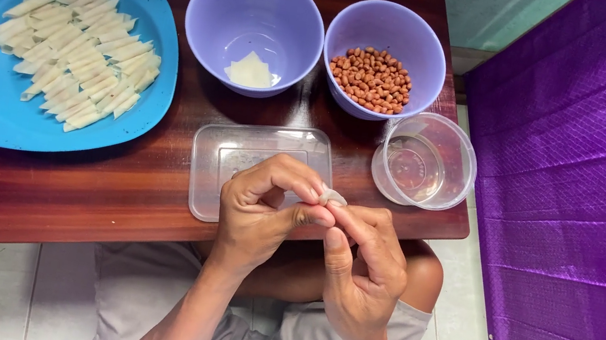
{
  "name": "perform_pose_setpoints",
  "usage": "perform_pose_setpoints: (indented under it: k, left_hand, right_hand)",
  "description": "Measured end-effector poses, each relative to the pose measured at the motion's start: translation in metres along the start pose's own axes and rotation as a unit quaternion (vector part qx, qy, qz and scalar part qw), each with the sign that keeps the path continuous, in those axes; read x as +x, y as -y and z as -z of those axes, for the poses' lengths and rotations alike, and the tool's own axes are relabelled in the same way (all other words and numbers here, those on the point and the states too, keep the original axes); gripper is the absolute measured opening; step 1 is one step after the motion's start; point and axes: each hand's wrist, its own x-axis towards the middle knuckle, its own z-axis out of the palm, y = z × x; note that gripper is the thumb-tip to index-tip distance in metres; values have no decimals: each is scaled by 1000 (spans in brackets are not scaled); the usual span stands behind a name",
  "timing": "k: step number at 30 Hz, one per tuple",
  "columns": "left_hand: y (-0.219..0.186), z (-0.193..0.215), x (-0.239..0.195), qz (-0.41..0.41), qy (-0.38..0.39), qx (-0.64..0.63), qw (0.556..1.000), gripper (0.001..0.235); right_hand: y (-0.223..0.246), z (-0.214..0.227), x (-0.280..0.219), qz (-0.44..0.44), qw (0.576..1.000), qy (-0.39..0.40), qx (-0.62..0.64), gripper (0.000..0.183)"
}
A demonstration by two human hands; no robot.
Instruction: The person sits on the floor and repeatedly wraps peanuts in small square sheets. They place a sheet on a plastic lid, add a peanut, fold the sheet into a cone, and place the finished item on a blue plate. The process is repeated with sheets from a bowl and peanuts from another bowl.
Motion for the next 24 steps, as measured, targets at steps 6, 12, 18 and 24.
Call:
perform_pose_setpoints:
  k: [6,12,18,24]
  left_hand:
    - [-12,10,0,-4,13,107,994,6]
    - [-19,19,-5,131,-1,109,985,10]
    - [-7,23,-16,174,-57,-27,983,22]
    - [7,16,-24,167,-71,-80,980,30]
  right_hand:
    - [-3,-3,-3,-14,1000,5,-1,23]
    - [-8,-6,-6,-8,999,28,-18,22]
    - [-10,-2,-3,-104,993,-49,36,17]
    - [-40,-17,-6,-136,959,-36,247,19]
